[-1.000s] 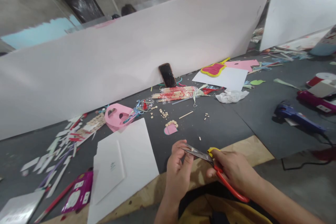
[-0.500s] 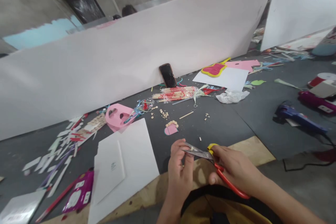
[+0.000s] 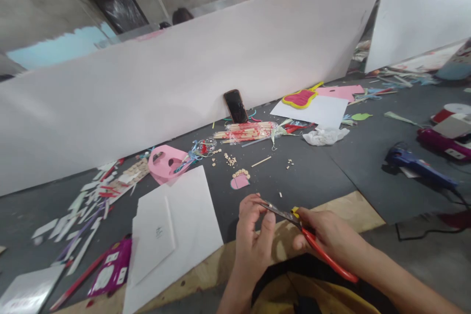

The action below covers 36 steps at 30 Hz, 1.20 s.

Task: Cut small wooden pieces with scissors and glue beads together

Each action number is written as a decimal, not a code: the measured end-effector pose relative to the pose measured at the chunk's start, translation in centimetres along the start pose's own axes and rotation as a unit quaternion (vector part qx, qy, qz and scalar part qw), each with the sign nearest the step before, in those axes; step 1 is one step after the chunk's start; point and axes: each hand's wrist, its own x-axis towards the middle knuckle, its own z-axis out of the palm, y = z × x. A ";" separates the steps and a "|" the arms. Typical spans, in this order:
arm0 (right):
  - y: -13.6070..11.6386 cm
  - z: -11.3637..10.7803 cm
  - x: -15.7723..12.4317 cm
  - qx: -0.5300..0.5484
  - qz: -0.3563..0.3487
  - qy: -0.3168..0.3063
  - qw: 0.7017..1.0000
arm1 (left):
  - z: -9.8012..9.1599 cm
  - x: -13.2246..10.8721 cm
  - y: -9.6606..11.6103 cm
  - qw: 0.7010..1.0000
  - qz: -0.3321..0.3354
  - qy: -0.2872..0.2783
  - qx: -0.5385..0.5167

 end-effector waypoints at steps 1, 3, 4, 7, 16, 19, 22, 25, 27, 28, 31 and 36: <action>0.1 0.1 0.0 -0.018 -0.003 0.011 1.000 | 0.0 0.1 -0.1 1.000 0.011 0.005 0.009; 0.1 0.1 0.1 -0.053 -0.011 0.032 0.998 | 0.1 0.2 -0.2 0.999 0.037 0.014 0.030; 0.1 0.1 0.1 -0.070 -0.014 0.043 0.997 | 0.0 0.4 -0.3 0.998 0.049 0.019 0.039; -0.1 0.0 0.3 -0.109 -0.027 0.079 0.991 | 0.0 0.7 -0.3 0.996 0.066 0.033 0.044; -0.4 0.7 0.8 -0.112 -0.031 0.113 0.987 | -0.1 0.9 -0.3 0.998 0.036 0.049 0.029; -0.1 0.8 0.7 -0.066 -0.008 0.080 0.995 | 0.0 0.9 -0.4 0.999 0.024 0.039 0.024; -0.1 0.7 0.6 -0.045 0.000 0.067 0.997 | 0.3 0.9 -0.4 0.998 0.024 0.051 0.017; -0.2 0.4 0.7 -0.071 -0.012 0.081 0.994 | 0.5 1.0 -0.6 0.998 0.029 0.055 0.002; -0.3 0.3 1.0 -0.103 -0.024 0.106 0.989 | 0.6 1.1 -0.8 0.998 0.026 0.061 -0.010; -0.3 0.3 1.1 -0.118 -0.029 0.119 0.985 | 0.6 1.1 -0.9 0.998 0.023 0.065 -0.014; -0.3 0.7 1.7 -0.153 -0.038 0.144 0.977 | 0.7 1.3 -1.4 0.996 0.013 0.085 -0.011; -0.1 1.1 2.3 -0.185 -0.024 0.131 0.974 | 0.9 1.6 -2.1 0.995 -0.012 0.102 -0.003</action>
